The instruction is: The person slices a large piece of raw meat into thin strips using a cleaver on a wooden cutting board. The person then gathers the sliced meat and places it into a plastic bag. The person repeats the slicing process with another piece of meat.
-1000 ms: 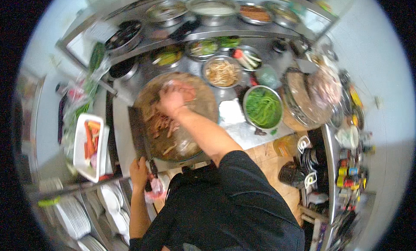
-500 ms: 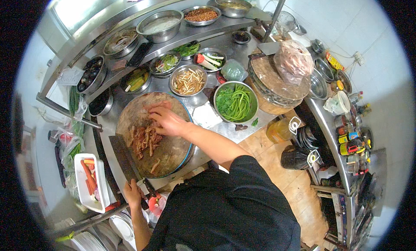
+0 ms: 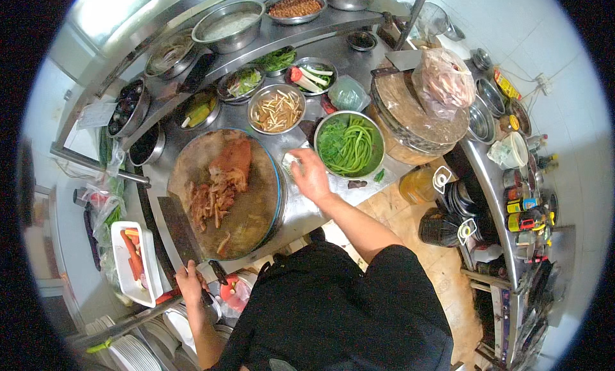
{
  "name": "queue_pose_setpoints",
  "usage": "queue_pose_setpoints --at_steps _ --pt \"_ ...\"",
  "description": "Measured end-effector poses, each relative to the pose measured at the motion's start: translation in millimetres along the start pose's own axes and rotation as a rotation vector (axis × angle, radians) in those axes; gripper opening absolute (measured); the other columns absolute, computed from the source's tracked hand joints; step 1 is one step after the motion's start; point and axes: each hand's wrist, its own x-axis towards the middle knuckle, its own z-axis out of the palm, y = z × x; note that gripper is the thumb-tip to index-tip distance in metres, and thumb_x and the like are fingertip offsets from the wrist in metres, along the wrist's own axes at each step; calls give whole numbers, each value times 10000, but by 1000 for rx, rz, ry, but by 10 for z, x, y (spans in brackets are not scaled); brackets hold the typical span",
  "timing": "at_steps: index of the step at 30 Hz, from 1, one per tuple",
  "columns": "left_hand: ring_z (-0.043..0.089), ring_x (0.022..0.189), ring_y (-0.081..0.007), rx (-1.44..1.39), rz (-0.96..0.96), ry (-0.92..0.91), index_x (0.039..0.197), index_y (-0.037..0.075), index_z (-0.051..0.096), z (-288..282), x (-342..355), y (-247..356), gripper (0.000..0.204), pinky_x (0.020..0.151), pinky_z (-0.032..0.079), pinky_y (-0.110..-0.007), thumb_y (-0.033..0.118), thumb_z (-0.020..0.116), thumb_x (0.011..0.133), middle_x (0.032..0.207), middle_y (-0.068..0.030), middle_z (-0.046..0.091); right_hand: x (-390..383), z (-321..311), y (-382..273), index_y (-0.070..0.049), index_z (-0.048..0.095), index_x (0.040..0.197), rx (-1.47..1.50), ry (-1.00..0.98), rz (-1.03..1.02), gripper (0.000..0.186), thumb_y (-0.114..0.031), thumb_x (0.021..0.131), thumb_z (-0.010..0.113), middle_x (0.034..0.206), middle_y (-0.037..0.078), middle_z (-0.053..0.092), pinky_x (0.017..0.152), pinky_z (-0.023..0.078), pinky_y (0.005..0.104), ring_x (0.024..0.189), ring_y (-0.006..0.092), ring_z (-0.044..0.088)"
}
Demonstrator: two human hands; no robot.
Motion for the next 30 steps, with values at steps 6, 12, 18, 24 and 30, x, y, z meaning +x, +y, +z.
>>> queue_pose_setpoints --at_steps 6,12,18,24,30 --pt "464 330 -171 42 36 8 797 77 395 27 32 41 380 296 390 -348 251 558 1094 526 -31 436 -190 -879 1082 -44 699 1113 -118 423 310 166 -114 968 655 909 121 708 797 558 367 842 239 687" --pt "461 349 -158 0 17 10 897 69 403 67 43 28 299 304 386 -335 233 569 1085 525 -21 434 -474 -1231 1885 33 575 1217 56 683 806 332 -109 935 677 999 166 689 669 576 364 717 237 661" --pt "452 343 -161 3 -12 -8 927 58 407 54 32 145 271 299 367 -328 209 579 1072 533 -29 442 -10 -1039 1419 76 567 1254 423 499 1034 298 -60 991 601 885 183 702 552 601 355 595 236 670" --pt "452 350 -147 -7 6 -56 959 52 442 -6 78 95 237 305 360 -325 207 577 1077 547 -21 459 275 -1084 1595 77 576 1305 658 476 825 323 -9 993 581 1029 162 718 731 621 360 872 233 721" --pt "455 349 -141 -48 -33 -46 959 48 436 -5 87 34 248 297 362 -324 213 576 1081 545 -22 452 282 -1849 1561 9 678 1217 -6 456 544 368 -213 926 714 1048 155 763 840 586 383 935 282 735"
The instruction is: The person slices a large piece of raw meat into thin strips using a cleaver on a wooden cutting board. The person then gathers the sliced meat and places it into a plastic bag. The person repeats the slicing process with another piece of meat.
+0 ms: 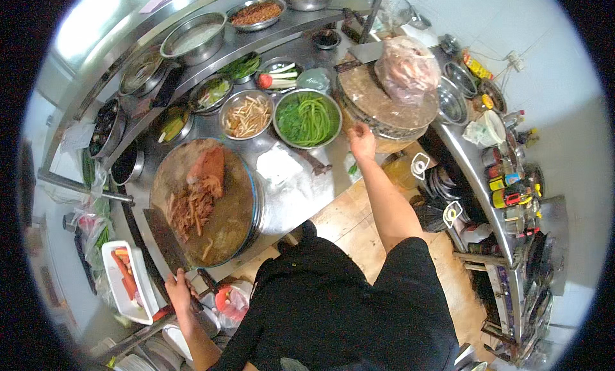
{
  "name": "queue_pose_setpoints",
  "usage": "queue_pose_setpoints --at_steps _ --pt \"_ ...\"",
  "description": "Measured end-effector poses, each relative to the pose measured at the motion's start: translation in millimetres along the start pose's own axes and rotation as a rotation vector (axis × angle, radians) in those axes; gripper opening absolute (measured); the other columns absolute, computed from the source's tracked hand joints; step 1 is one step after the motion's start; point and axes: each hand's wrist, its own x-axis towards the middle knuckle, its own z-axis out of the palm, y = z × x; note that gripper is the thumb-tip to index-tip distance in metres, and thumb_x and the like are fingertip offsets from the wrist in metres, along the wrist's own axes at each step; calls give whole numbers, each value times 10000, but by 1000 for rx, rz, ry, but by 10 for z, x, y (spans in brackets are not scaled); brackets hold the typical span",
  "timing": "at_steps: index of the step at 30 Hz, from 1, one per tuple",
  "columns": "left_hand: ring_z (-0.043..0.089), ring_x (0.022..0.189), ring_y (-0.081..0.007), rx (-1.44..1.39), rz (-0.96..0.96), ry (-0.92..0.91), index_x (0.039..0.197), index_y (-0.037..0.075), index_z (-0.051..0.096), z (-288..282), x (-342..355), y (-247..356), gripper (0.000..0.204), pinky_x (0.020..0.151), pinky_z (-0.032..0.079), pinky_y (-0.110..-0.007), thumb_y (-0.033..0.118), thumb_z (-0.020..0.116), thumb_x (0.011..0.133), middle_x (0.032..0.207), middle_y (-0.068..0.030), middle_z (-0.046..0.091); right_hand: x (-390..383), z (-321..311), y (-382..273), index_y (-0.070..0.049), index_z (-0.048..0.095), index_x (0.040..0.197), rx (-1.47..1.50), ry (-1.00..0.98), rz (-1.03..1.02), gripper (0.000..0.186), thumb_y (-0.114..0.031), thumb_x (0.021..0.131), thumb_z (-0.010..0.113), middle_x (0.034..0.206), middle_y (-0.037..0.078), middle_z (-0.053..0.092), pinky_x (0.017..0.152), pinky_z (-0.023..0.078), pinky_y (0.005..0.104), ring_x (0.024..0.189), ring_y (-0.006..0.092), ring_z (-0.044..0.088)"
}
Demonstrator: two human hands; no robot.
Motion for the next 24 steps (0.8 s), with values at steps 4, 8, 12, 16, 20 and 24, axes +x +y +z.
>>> queue_pose_setpoints --at_steps 4,8,12,16,20,24 --pt "455 341 -155 21 72 0 961 48 432 0 -11 -32 260 289 375 -326 233 565 1086 539 -25 441 800 -674 -561 -21 701 1190 -198 276 -217 391 -286 905 740 1008 193 762 903 559 430 963 320 740" --pt "456 338 -155 63 93 33 953 46 431 81 -25 12 262 286 371 -330 227 566 1086 525 -27 443 1477 -1185 -1157 -19 704 1216 -179 405 -397 442 -309 887 765 1048 168 765 906 559 411 967 301 743" --pt "476 351 -154 154 152 105 941 17 493 286 45 1 269 318 368 -330 230 595 1070 529 -32 481 2103 -1552 -1438 8 681 1282 -378 533 -410 486 -304 915 751 1075 137 781 849 593 403 891 260 769" --pt "627 540 -307 543 311 370 1062 -45 580 401 120 -113 317 508 502 -437 261 650 1021 689 -178 637 2553 -1757 -1529 -20 726 1231 -687 342 -189 572 -500 924 676 1171 235 742 971 548 485 1102 409 710" --pt "705 969 -496 921 252 637 1324 -25 566 745 148 -138 496 814 556 -539 288 689 959 1059 -314 725 2710 -1669 -1721 58 754 1114 -864 141 -81 851 -744 848 657 1145 280 737 965 552 501 1118 414 712" --pt "659 1096 -464 908 327 505 1321 3 584 960 358 -32 465 925 532 -529 236 697 935 1214 -268 675 3428 -2011 -1283 -33 778 816 -968 22 -271 574 -602 877 725 693 87 716 676 529 391 666 223 685"
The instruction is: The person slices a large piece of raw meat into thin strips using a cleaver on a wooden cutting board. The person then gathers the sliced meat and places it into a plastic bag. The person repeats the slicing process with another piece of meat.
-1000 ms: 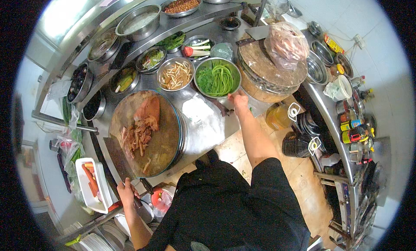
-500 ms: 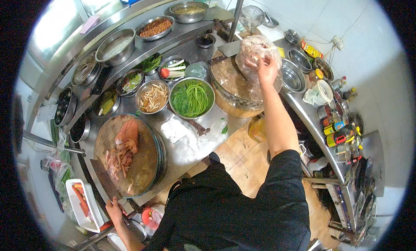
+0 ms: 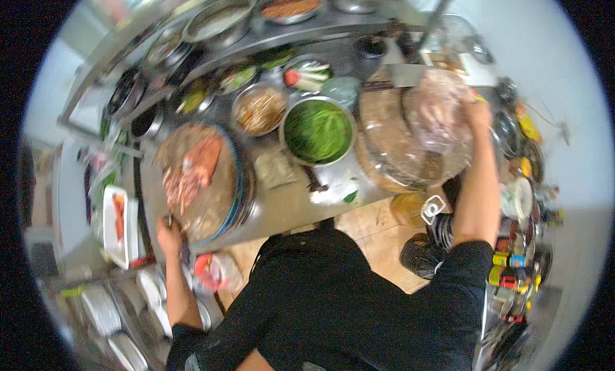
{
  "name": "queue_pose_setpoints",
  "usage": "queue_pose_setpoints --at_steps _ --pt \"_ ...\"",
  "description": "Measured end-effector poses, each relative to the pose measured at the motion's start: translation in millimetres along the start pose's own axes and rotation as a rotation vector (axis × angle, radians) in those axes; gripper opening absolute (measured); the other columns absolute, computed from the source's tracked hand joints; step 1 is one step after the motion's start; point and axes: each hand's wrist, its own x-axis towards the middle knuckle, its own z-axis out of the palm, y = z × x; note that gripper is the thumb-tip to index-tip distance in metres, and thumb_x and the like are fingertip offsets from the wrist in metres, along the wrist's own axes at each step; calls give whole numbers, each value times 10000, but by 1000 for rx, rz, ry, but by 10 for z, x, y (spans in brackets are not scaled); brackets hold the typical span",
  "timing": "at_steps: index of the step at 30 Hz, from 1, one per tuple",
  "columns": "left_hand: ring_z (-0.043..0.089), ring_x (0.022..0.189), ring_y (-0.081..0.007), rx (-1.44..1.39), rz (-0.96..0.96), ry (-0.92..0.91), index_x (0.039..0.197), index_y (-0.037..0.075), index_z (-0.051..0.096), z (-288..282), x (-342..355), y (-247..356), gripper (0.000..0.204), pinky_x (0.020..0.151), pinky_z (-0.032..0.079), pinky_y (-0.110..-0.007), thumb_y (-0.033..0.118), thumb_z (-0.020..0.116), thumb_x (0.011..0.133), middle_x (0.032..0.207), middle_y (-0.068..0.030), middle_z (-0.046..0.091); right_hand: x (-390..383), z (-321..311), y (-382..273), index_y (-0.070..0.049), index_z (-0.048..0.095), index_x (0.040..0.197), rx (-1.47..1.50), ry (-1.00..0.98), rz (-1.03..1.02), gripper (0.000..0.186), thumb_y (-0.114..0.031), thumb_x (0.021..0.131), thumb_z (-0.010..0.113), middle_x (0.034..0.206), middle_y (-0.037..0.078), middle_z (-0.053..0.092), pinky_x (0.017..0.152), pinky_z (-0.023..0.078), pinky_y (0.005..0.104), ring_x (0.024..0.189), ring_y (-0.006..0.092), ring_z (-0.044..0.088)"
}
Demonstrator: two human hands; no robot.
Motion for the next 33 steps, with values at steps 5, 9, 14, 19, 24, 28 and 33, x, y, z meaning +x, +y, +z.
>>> queue_pose_setpoints --at_steps 5,9,14,19,24,28,33 --pt "645 1050 -419 19 98 108 1256 48 636 52 -49 -171 385 914 512 -499 158 715 896 1117 -206 670 -291 -294 48 -90 711 895 1325 -352 344 287 -361 988 700 682 -33 575 509 327 276 532 92 422" --pt "657 1027 -388 -2 232 79 1267 60 636 60 -18 -129 389 895 518 -484 165 725 904 1112 -181 673 -510 -745 -23 -115 690 944 1459 -299 239 181 -269 1039 683 705 -86 558 448 254 225 487 32 344" --pt "663 968 -360 -36 311 139 1270 64 640 26 -25 -164 391 862 529 -463 163 736 904 1070 -168 665 -1701 -1350 -1089 -54 709 1108 1348 -111 170 218 -258 1034 680 897 -18 680 550 389 230 666 52 545" --pt "664 931 -330 -131 267 159 1283 48 642 182 -16 -448 410 835 539 -436 173 748 907 1038 -154 659 -2664 -1429 -1272 10 686 1257 1233 -347 187 335 -222 1016 686 1122 90 717 827 559 303 972 163 676" --pt "666 933 -312 -247 272 89 1301 23 638 174 64 -537 411 834 541 -428 164 736 927 1053 -154 655 -3483 -212 -1544 -15 708 1199 1224 -635 297 272 -210 1008 696 1063 67 732 857 548 315 950 162 667" --pt "670 928 -280 -234 382 185 1315 21 640 -314 31 -158 378 830 546 -405 85 694 946 1099 -159 662 -4189 815 -2165 -39 717 1141 955 -790 155 284 -300 1036 679 938 31 715 779 498 288 868 141 634" --pt "660 917 -232 -406 500 147 1294 13 653 -662 -256 422 359 813 543 -334 -20 671 937 1078 -129 657 -4718 1687 -2270 -45 695 1050 1019 -906 -26 172 -210 1060 646 784 -8 621 621 462 250 676 79 549"
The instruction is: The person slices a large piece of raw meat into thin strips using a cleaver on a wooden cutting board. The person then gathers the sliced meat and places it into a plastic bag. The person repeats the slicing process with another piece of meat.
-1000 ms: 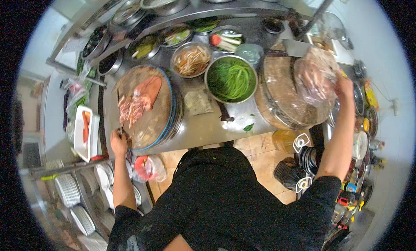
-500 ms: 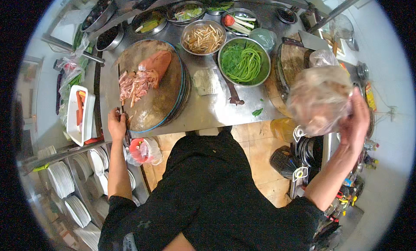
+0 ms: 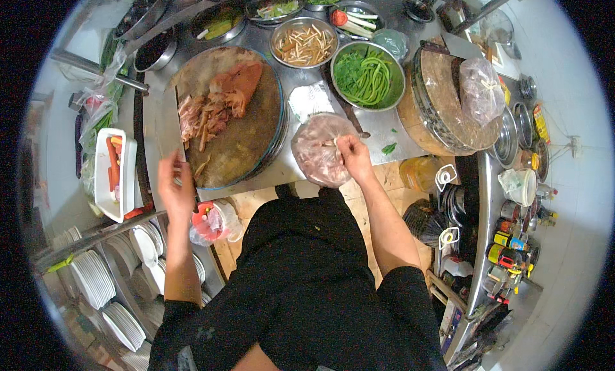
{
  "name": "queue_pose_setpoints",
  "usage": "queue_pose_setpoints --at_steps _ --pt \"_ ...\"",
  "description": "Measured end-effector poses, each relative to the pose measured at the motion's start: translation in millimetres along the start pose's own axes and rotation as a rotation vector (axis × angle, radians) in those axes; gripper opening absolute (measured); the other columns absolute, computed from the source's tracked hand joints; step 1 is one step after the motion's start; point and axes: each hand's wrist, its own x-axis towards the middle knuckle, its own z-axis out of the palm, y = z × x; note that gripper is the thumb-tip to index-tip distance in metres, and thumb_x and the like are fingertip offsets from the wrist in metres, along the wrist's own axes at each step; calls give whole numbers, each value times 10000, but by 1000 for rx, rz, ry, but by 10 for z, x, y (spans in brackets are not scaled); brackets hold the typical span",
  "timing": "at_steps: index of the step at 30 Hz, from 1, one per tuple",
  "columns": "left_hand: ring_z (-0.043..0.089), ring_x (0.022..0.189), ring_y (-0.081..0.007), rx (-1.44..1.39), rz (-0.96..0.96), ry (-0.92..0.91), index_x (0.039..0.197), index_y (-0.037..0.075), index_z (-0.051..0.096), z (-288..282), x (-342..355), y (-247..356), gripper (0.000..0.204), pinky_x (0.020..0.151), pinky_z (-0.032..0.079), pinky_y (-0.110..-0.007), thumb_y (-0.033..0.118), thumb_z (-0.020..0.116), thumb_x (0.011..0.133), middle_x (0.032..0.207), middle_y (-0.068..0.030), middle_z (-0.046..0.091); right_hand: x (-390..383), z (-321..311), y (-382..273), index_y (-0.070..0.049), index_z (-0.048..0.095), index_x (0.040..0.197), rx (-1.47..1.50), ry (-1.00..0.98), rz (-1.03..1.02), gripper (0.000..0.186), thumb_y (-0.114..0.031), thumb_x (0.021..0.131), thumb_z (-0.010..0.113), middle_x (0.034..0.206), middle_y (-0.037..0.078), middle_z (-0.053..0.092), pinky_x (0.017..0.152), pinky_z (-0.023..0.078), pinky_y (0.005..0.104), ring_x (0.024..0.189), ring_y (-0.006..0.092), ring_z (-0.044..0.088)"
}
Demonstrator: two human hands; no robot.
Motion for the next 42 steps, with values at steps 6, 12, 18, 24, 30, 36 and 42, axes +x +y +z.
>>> queue_pose_setpoints --at_steps 6,12,18,24,30,36,42 --pt "665 887 -211 -451 -67 -257 1260 16 663 525 -170 1001 335 774 543 -301 -22 686 928 1028 -110 659 -84 -186 112 -33 692 1062 54 -20 16 93 -114 1045 649 807 -8 642 564 454 243 651 74 568" --pt "687 840 -228 -676 -49 -465 1228 18 677 1454 -254 1423 295 707 547 -335 12 683 933 1023 -128 682 -2 -259 95 -14 667 1116 222 -8 67 130 -120 1044 645 880 22 696 565 468 248 678 92 618" --pt "674 891 -402 -599 -42 -575 1108 63 670 2303 -181 1657 197 765 538 -489 76 661 911 1070 -188 668 75 -281 127 -16 660 1135 248 -48 40 160 -144 1039 657 903 29 701 558 465 248 672 94 618" --pt "656 882 -403 -423 -80 -519 992 62 647 2708 -215 1813 101 796 518 -502 90 664 896 940 -160 632 85 -270 16 -20 670 1099 -98 -85 -14 138 -94 991 714 905 17 696 612 474 238 713 74 602" --pt "642 842 -390 -438 -5 -481 960 66 627 2742 -185 1759 86 740 517 -484 88 671 888 946 -152 618 159 -409 -98 -25 667 1091 1 -48 -62 123 -71 978 677 828 17 691 595 485 249 700 89 626" --pt "642 847 -396 -458 6 -492 957 69 626 2587 -65 1761 91 734 520 -483 89 678 885 958 -150 600 193 -426 -278 -10 644 1129 339 -38 110 151 -31 979 644 843 44 677 589 498 268 701 131 647" --pt "635 866 -401 -461 1 -472 957 65 621 2500 -47 1777 103 758 521 -494 91 691 886 999 -148 579 15 -288 -349 -27 633 1194 341 57 125 207 -72 993 659 948 51 693 638 516 268 775 137 671"
